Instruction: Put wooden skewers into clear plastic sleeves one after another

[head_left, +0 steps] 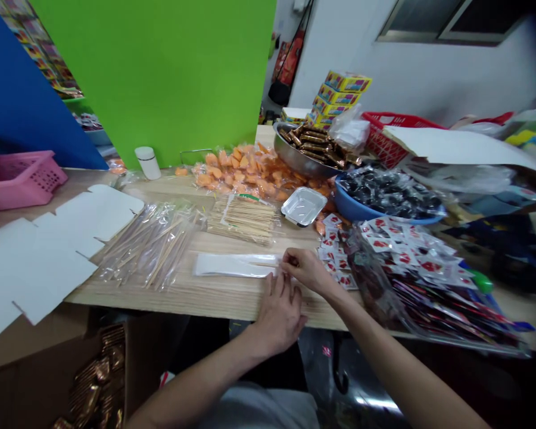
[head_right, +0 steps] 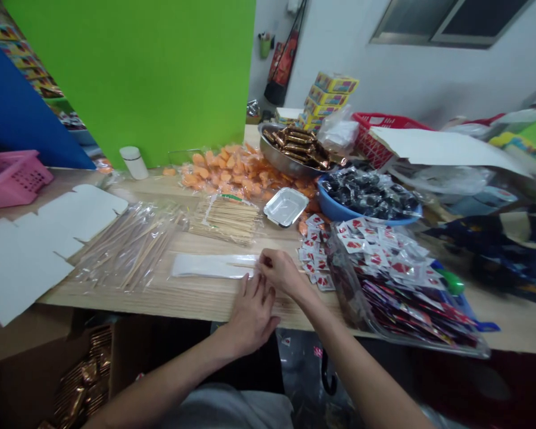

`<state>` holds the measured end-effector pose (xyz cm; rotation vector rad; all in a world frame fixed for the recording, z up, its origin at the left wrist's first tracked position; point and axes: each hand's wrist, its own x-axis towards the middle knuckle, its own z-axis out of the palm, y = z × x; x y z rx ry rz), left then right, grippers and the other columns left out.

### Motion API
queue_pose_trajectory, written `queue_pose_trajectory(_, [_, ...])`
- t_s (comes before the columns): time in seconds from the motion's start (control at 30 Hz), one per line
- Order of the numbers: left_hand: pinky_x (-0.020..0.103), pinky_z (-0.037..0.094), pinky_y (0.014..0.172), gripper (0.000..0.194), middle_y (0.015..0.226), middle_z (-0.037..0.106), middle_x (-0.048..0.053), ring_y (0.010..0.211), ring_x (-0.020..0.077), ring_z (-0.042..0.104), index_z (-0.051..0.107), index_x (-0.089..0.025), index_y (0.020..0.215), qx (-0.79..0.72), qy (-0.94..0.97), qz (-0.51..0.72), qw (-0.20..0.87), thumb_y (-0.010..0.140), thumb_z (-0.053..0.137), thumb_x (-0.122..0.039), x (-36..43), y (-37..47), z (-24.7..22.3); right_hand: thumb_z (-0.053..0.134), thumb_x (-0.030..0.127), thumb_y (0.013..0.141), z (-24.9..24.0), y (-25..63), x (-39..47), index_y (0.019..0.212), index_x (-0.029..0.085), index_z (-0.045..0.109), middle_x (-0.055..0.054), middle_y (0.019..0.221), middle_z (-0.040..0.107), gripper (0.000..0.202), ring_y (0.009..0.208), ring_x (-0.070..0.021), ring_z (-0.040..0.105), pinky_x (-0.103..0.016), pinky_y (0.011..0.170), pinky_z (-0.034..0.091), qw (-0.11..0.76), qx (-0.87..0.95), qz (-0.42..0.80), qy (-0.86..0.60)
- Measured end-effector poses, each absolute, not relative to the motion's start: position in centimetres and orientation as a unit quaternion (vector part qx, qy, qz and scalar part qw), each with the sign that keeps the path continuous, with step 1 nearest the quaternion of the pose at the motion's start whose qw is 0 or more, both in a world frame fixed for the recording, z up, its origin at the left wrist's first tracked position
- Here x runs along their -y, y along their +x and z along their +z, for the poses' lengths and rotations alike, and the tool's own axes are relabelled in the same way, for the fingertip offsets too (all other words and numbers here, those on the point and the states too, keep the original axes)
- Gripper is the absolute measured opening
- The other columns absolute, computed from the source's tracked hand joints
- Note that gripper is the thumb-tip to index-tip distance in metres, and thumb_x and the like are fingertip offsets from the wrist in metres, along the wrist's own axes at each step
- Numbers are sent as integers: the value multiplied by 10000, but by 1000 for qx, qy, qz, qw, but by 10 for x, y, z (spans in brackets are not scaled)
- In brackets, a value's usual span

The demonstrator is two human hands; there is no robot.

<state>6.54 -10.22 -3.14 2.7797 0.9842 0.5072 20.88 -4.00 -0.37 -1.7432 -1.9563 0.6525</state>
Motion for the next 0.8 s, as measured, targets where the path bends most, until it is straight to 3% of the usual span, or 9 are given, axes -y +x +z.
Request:
queue_pose_trajectory(0.1, [490, 212, 1030, 404, 1226, 519, 162, 1220, 317, 361, 548, -105, 1095, -335, 911, 223, 90, 795, 528, -374, 101, 60, -26, 504, 214, 735, -6, 202, 39, 776, 158, 650, -22, 621, 627, 161, 564, -136, 538, -227, 545, 374, 226, 714, 234, -620])
queue_pose_trajectory(0.17, [458, 275, 972, 178, 1021, 601, 101, 1066, 263, 459, 606, -155, 876, -392, 875, 270, 92, 797, 525, -293, 93, 45, -18, 498, 228, 747, -6, 202, 39, 709, 159, 651, -31, 613, 628, 172, 570, -142, 540, -233, 551, 374, 223, 721, 229, -615])
queue_pose_trajectory(0.23, [432, 321, 883, 124, 843, 594, 71, 933, 234, 478, 595, -167, 729, -502, 810, 296, 69, 802, 504, -210, 78, 20, -8, 492, 235, 753, -7, 203, 40, 660, 159, 641, -36, 603, 626, 192, 569, -144, 538, -239, 548, 366, 218, 725, 223, -614])
queue_pose_trajectory(0.33, [446, 317, 810, 118, 816, 568, 81, 905, 264, 447, 607, -162, 710, -635, 731, 251, 6, 779, 544, -234, 51, -20, 4, 485, 237, 758, -6, 202, 42, 672, 158, 643, -39, 615, 628, 196, 579, -149, 544, -243, 545, 357, 214, 724, 220, -618])
queue_pose_trajectory(0.47, [434, 303, 772, 154, 828, 569, 88, 917, 283, 435, 606, -155, 669, -662, 733, 155, -12, 775, 536, -243, 34, -44, 5, 477, 257, 772, -5, 198, 42, 684, 155, 632, -44, 629, 624, 205, 591, -157, 545, -247, 550, 363, 212, 724, 229, -615])
queue_pose_trajectory(0.63, [408, 297, 759, 152, 828, 592, 86, 911, 265, 452, 594, -153, 655, -669, 725, 159, 38, 764, 489, -141, 33, -36, -5, 483, 275, 780, 0, 199, 42, 687, 160, 626, -48, 632, 629, 206, 590, -159, 544, -252, 557, 365, 217, 724, 209, -620])
queue_pose_trajectory(0.8, [392, 298, 746, 142, 850, 591, 89, 922, 258, 457, 577, -158, 719, -682, 704, 189, 62, 797, 459, -149, 29, -39, -4, 495, 301, 785, 3, 213, 49, 672, 169, 614, -41, 625, 620, 211, 586, -159, 542, -253, 554, 358, 205, 723, 191, -632])
